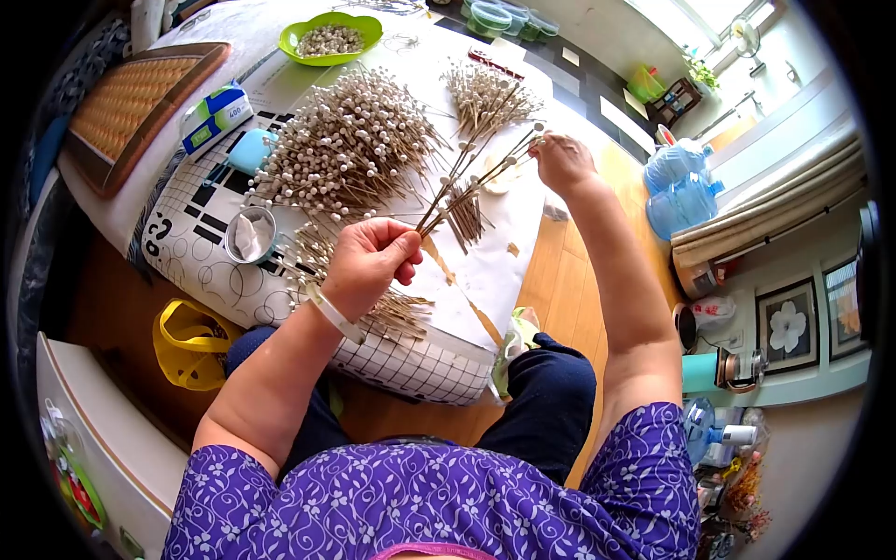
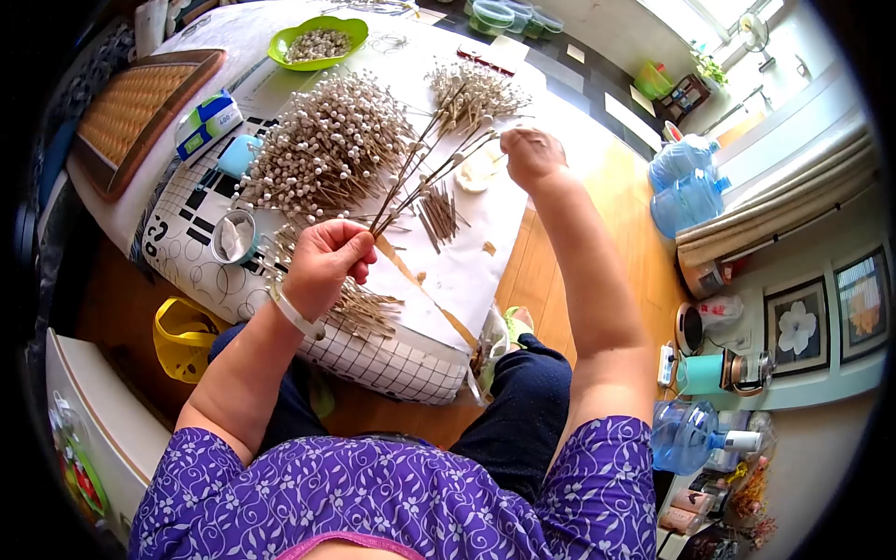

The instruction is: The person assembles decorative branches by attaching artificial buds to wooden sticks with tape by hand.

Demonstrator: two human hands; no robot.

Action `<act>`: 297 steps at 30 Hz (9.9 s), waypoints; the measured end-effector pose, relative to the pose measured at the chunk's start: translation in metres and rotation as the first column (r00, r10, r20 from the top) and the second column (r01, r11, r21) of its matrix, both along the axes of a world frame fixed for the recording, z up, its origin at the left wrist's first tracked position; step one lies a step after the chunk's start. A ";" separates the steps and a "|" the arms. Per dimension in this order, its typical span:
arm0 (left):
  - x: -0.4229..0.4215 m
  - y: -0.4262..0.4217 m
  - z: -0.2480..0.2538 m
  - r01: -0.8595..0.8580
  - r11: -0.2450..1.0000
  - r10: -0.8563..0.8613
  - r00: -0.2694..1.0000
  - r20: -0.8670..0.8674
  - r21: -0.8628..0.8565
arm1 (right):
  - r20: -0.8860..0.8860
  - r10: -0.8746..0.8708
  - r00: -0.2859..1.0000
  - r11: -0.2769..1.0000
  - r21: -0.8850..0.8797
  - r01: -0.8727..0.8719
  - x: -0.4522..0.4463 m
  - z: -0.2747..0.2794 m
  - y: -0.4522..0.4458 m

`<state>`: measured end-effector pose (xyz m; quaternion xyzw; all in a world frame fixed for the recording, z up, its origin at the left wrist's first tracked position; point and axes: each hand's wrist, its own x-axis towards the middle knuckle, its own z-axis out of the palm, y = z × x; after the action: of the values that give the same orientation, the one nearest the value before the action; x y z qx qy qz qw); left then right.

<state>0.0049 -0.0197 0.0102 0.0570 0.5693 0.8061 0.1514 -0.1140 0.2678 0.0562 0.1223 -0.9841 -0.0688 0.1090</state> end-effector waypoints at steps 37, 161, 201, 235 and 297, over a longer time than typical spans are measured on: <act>-0.005 -0.004 -0.001 -0.022 0.998 0.021 1.000 0.010 0.065 | -0.276 -0.004 0.961 0.980 -0.193 -0.051 0.035 0.008 0.002; -0.005 0.003 -0.012 0.100 0.977 -0.138 0.969 0.207 0.187 | 0.063 -0.301 0.952 0.642 -0.724 0.251 0.023 -0.095 -0.037; 0.005 0.002 -0.009 0.221 0.951 -0.255 0.956 0.146 0.216 | 0.208 0.332 0.920 -0.025 -0.973 0.230 0.118 -0.044 -0.073; 0.006 0.015 -0.010 0.192 0.959 -0.210 0.975 -0.066 -0.208 | 0.224 0.483 0.846 -0.464 -0.755 0.465 0.133 -0.039 -0.095; 0.005 0.015 -0.010 -0.037 0.958 -0.031 0.972 -0.232 -0.285 | 0.125 0.441 0.889 -0.276 -0.924 0.266 0.133 -0.067 -0.113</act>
<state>0.0099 -0.0047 0.0003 0.1284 0.6943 0.7026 0.0885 0.0185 0.1551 -0.0104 0.0738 -0.6195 0.7795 -0.0552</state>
